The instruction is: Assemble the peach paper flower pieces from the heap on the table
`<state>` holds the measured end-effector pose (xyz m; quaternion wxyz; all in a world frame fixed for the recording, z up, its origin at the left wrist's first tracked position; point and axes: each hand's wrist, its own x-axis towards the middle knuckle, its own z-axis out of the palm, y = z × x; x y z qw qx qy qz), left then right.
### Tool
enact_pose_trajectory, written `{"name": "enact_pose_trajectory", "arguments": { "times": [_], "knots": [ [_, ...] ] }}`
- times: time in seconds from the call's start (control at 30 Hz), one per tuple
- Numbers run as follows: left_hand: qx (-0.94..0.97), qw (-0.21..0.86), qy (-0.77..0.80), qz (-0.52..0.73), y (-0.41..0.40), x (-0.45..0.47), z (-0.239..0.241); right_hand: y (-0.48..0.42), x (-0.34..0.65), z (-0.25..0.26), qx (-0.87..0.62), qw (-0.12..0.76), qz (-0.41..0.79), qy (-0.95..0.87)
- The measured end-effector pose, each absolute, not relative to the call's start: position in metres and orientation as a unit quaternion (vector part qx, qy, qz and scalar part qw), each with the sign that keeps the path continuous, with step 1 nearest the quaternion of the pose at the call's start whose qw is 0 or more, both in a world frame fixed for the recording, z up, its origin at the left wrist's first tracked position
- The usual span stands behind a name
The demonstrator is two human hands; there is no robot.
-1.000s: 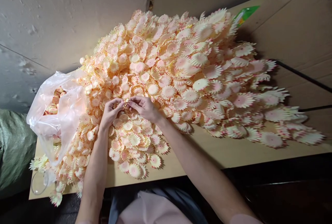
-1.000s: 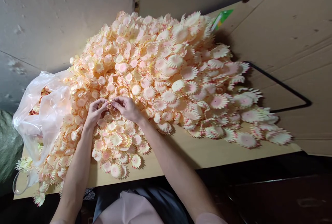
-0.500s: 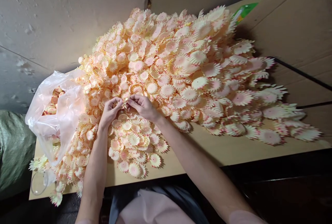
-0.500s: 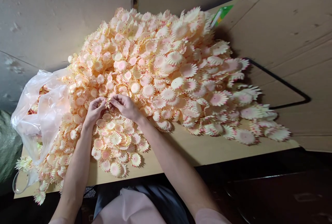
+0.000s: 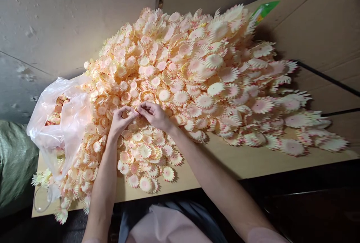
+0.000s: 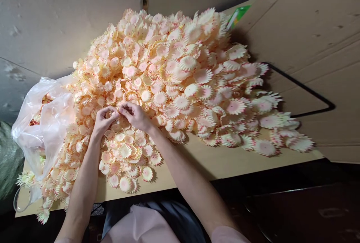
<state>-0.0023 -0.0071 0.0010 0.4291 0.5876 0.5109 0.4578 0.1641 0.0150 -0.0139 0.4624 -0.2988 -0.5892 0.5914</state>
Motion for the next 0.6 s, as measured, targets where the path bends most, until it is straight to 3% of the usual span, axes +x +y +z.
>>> {"name": "enact_pose_trajectory", "arguments": {
  "times": [0.23,0.43,0.6],
  "knots": [
    [0.542,0.476,0.502,0.477,-0.0059,-0.0047,-0.0024,0.0163,0.1641,-0.015,-0.306,0.462,0.613,-0.563],
    [0.451,0.593,0.469,0.474,-0.0056,-0.0059,-0.0006,0.0155,0.163,-0.0127,-0.287,0.465,0.636,-0.545],
    [0.457,0.568,0.461,0.506,-0.0033,-0.0067,-0.0005,0.0156,0.1621,-0.0156,-0.249,0.46,0.665,-0.533]
  ]
}}
